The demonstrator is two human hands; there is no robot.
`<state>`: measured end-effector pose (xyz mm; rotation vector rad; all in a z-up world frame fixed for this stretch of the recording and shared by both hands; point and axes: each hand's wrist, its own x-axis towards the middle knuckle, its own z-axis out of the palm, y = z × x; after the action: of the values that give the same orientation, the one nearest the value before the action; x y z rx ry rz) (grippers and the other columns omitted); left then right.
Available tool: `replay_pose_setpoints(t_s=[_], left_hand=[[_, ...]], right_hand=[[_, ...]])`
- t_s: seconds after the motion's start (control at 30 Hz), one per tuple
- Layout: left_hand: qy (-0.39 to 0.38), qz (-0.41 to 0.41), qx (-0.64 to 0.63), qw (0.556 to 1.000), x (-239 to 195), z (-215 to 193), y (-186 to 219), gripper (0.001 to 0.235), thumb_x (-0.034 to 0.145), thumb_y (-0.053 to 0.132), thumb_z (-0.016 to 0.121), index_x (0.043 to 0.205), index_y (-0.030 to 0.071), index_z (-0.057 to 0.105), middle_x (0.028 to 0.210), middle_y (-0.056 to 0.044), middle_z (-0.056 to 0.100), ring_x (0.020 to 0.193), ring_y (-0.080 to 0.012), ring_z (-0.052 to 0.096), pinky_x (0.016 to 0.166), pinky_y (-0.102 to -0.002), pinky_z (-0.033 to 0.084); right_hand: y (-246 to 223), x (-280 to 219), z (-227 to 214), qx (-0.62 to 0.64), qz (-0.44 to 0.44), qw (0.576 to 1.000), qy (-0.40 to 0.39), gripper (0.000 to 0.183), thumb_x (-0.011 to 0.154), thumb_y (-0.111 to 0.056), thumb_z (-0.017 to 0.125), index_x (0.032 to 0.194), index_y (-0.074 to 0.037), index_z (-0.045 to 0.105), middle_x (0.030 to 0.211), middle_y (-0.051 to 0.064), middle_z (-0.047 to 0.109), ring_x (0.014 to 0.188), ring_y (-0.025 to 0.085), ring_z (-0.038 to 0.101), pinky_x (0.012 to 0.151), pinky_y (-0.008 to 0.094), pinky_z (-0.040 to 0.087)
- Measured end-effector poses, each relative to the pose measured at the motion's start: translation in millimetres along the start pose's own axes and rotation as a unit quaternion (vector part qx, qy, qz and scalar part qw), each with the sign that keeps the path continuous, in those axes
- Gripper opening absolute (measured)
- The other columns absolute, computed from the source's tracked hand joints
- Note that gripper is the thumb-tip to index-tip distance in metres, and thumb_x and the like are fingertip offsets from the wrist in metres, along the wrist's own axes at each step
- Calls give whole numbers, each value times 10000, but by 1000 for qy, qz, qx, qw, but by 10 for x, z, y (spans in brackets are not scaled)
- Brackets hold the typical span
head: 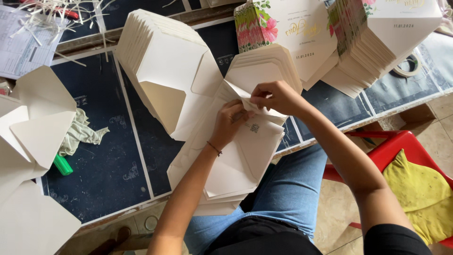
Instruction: The person sits on a chair and folds the flaps of white envelopes by hand, stacking them on the table. They then use a green marker to write on the envelopes and continue folding and stacking them.
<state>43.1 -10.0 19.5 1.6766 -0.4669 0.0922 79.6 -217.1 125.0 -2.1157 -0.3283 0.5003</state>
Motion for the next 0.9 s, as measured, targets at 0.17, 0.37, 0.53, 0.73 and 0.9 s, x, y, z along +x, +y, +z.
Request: replay_pose_setpoints(t_s=[0.17,0.37,0.53,0.73,0.9], left_hand=[[1,9,-5,1000,38,-26,173,273,1000,316,815,835,125,709,943,-71,732,988,-395,731,947,-469,558],[9,-1,-32,999,22,-52,188,285,1000,260,809,834,77,666,911,-119,714,963,-433,723,959,-476,541],[14,-3,-57,998,3,-109,216,297,993,239,819,832,56,649,882,-151,681,913,-427,711,953,-468,538],[12,54,11,998,-2,-71,116,284,1016,255,788,852,46,687,875,-142,699,883,-407,717,953,-471,537],[-32,185,309,932,-53,125,223,243,1040,265,701,1079,43,792,1144,-168,767,1148,-329,736,1156,-535,448]], right_hand=[[-49,140,-205,-165,-93,982,-1,134,1009,-124,773,987,8,771,853,127,768,654,209,727,632,336,615],[27,238,-335,-100,14,995,-2,173,1040,-83,713,1039,86,747,921,167,755,386,134,584,429,280,499],[36,279,-489,-170,14,980,99,139,1070,-38,656,1096,69,741,968,202,748,384,152,604,399,294,493],[168,92,-147,-407,-277,823,284,60,1040,-35,725,1075,0,758,964,158,749,602,302,756,527,346,600],[91,8,98,42,-174,984,-10,453,1188,-287,457,1552,-84,632,1595,220,601,1451,412,540,1210,597,414]])
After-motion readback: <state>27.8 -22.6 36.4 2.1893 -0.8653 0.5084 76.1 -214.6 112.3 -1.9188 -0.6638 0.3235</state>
